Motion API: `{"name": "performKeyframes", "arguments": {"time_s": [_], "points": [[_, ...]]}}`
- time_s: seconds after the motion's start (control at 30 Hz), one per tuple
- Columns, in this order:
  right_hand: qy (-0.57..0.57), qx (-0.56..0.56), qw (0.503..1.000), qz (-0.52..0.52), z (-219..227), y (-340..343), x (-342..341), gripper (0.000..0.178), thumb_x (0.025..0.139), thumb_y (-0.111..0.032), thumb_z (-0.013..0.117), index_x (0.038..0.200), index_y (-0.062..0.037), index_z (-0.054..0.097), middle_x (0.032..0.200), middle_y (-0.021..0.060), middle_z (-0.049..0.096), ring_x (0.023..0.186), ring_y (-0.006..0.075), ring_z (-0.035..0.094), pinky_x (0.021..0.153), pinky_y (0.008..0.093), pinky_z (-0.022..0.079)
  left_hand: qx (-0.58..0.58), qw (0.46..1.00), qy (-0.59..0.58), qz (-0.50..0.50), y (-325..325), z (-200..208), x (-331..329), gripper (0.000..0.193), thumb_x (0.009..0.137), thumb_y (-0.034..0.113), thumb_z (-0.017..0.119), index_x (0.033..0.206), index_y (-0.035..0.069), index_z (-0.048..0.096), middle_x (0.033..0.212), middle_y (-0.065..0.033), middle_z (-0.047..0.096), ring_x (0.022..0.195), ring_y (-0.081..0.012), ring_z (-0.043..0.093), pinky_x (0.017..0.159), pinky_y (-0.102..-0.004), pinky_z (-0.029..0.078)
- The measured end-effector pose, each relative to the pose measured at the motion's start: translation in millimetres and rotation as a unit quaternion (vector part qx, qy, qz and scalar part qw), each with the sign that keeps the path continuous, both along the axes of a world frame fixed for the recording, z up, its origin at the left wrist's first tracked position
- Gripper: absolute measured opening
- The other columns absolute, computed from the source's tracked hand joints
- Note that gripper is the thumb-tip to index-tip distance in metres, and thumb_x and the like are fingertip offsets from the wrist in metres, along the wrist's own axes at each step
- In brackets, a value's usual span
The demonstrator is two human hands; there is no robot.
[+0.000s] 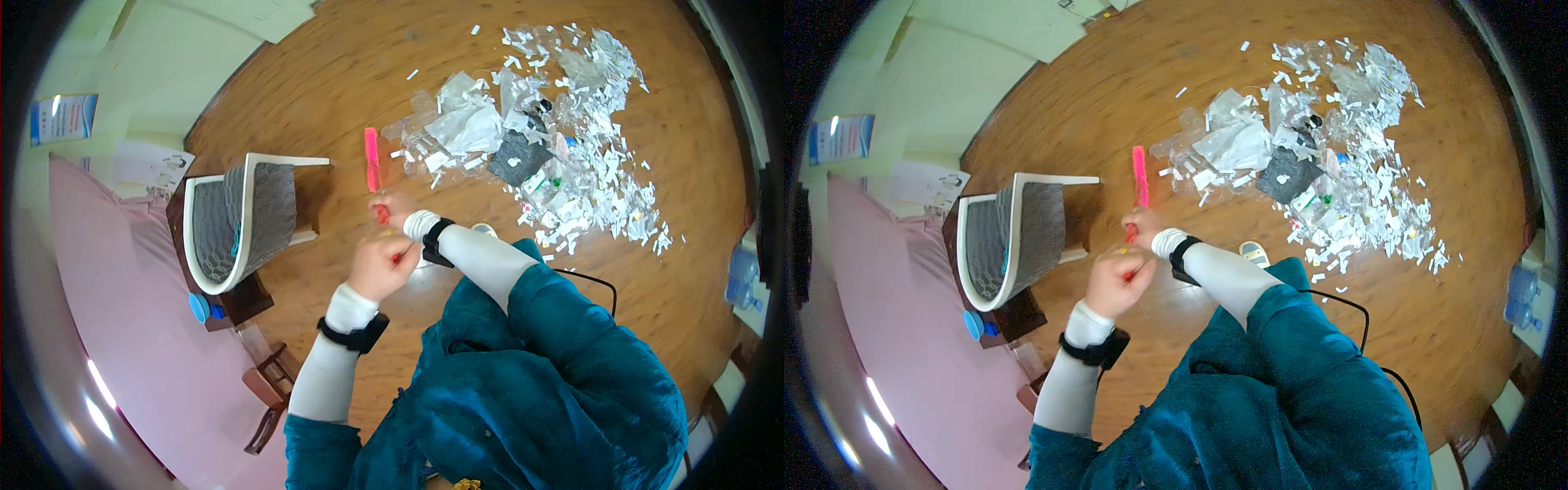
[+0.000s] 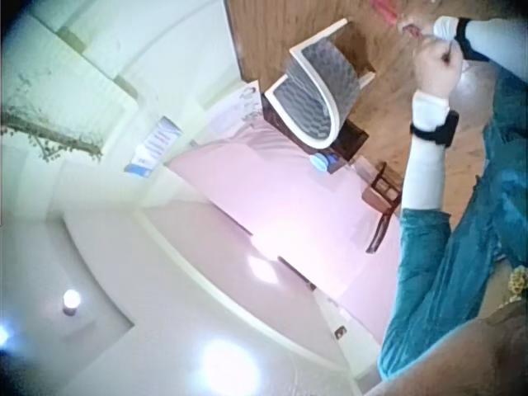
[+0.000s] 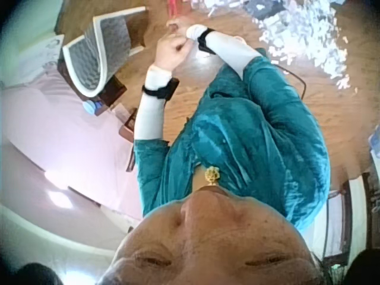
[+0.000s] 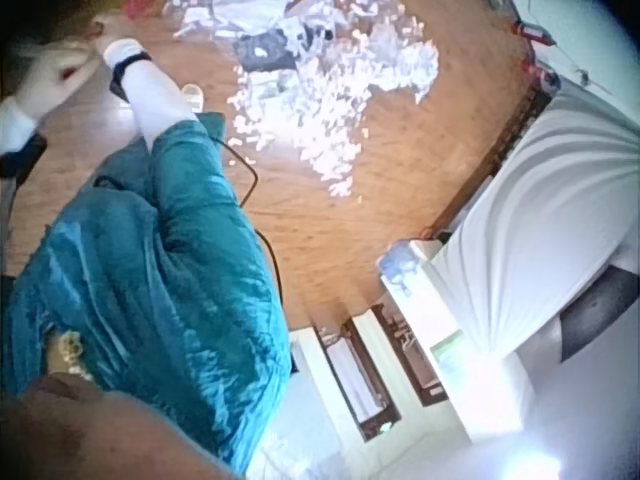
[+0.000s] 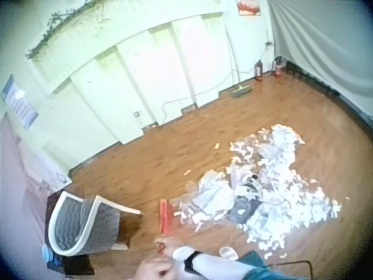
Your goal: Sweeping paper and plastic trash into a pile on a wooden floor using a pink broom.
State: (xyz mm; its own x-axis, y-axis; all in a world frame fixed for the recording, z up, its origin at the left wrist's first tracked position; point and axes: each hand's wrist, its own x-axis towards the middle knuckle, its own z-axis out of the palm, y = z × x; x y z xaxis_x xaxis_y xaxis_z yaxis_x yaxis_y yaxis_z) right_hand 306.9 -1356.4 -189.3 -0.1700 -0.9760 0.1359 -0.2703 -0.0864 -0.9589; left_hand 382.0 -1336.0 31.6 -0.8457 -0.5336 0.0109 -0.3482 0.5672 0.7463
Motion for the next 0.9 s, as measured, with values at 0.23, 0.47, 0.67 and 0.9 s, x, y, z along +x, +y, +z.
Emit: {"name": "performKeyframes", "arguments": {"time_s": [0.23, 0.47, 0.67, 0.9], "points": [[0.192, 0.091, 0.967, -0.139, 33.8, 35.4, -83.1, 0.021, 0.066, -0.015, 0.074, 0.087, -0.0115, 0.069, 0.087, 0.0151, 0.065, 0.082, 0.0352, 0.062, 0.071, 0.0448, 0.051, 0.084, 0.992, 0.068, -0.061, -19.6, 14.2, -50.7, 0.033, 0.075, -0.01, 0.063, 0.056, 0.0, 0.037, 0.053, -0.0108, 0.04, 0.054, -0.0258, 0.05, 0.064, -0.0362, 0.049], [0.163, 0.006, 0.969, -0.184, 101.4, 63.2, -78.3, 0.024, 0.066, -0.009, 0.073, 0.089, -0.0076, 0.066, 0.075, 0.0146, 0.059, 0.075, 0.0351, 0.06, 0.064, 0.0456, 0.049, 0.146, 0.977, 0.134, -0.081, -18.0, 106.3, -21.8, 0.032, 0.071, -0.013, 0.059, 0.052, 0.004, 0.039, 0.055, -0.0059, 0.048, 0.054, -0.0226, 0.054, 0.076, -0.0413, 0.05], [0.089, 0.032, 0.993, -0.072, 93.9, 53.8, -48.6, 0.014, 0.073, -0.014, 0.068, 0.086, -0.0111, 0.063, 0.078, 0.0145, 0.061, 0.08, 0.0358, 0.061, 0.066, 0.0469, 0.048, 0.089, 0.988, 0.114, -0.059, 8.2, 96.3, -21.3, 0.032, 0.072, -0.009, 0.061, 0.054, 0.004, 0.039, 0.055, -0.0059, 0.046, 0.052, -0.0223, 0.052, 0.074, -0.0383, 0.051], [0.119, 0.138, 0.983, -0.001, 50.2, 80.0, -44.6, 0.012, 0.074, -0.017, 0.067, 0.085, -0.0129, 0.066, 0.086, 0.0129, 0.063, 0.087, 0.0339, 0.062, 0.073, 0.0458, 0.05, 0.155, 0.977, 0.142, 0.04, 19.0, 32.9, 1.3, 0.035, 0.076, -0.008, 0.06, 0.055, 0.001, 0.034, 0.055, -0.008, 0.041, 0.054, -0.0229, 0.047, 0.07, -0.0392, 0.049]]}}
